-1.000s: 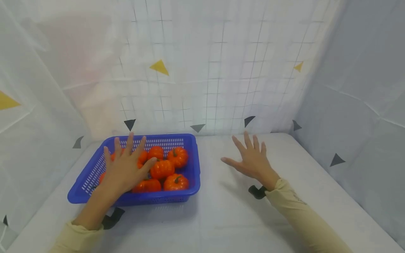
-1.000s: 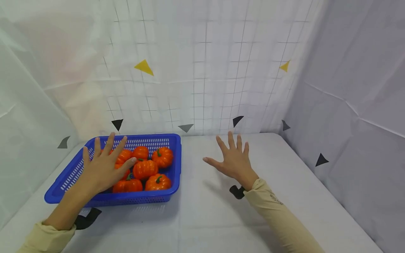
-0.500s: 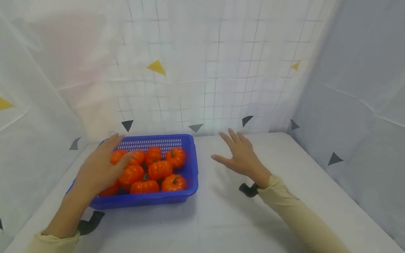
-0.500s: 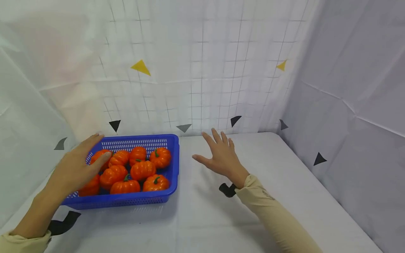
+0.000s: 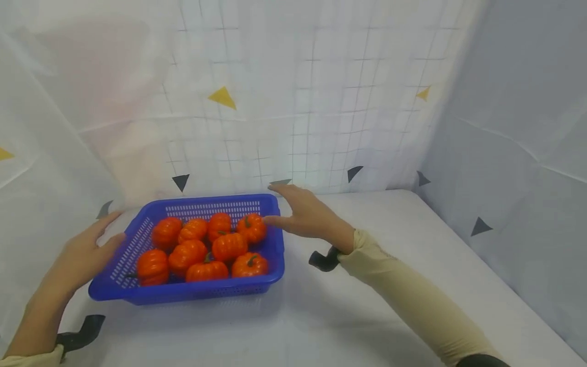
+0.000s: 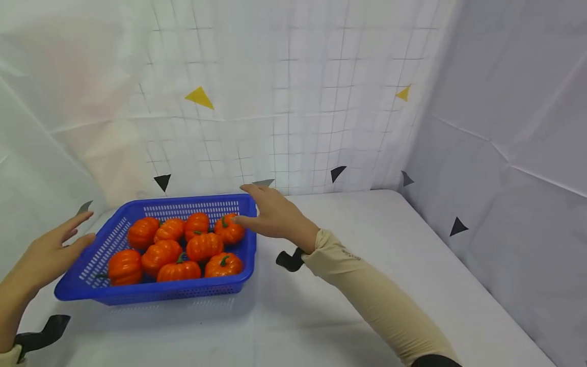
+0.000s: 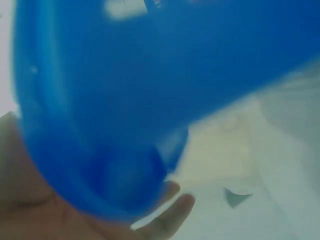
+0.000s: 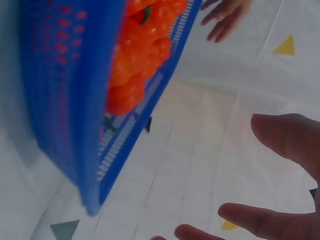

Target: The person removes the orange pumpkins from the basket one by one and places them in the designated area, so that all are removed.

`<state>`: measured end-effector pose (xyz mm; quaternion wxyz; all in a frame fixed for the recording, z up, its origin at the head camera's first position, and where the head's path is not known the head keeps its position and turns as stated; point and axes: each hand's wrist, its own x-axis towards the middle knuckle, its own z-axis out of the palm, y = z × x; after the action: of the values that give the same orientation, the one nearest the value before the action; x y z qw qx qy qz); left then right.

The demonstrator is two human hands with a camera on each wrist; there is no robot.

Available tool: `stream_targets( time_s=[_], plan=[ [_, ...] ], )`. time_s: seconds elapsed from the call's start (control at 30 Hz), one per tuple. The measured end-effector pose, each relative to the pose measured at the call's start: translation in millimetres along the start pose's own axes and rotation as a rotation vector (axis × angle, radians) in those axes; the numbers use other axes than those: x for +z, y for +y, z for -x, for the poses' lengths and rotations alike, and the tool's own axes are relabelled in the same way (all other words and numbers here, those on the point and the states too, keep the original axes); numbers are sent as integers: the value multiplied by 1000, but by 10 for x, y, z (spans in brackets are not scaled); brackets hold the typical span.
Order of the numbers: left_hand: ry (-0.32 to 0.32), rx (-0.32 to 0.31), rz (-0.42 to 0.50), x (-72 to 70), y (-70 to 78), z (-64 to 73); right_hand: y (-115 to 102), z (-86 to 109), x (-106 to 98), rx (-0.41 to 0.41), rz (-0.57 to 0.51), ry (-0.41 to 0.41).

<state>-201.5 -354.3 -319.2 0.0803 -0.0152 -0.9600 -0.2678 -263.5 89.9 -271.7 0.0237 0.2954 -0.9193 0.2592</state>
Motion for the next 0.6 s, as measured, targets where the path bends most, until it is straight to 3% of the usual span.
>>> stream_targets(
  time_s=[0.13,0.27,0.47,0.6],
  plan=[
    [-82,-2,87,-24,-221,-30,-154,-142,41,-26,1,-63],
    [-135,16,108,-3,-346,-94,-242,-227,93,-35,-8,-120],
    [-173,160,196,121,-497,-172,-327,-332,198,-25,-5,-203],
    [-178,207,256,205,-557,-179,-400,-425,293,-5,18,-250]
  ],
)
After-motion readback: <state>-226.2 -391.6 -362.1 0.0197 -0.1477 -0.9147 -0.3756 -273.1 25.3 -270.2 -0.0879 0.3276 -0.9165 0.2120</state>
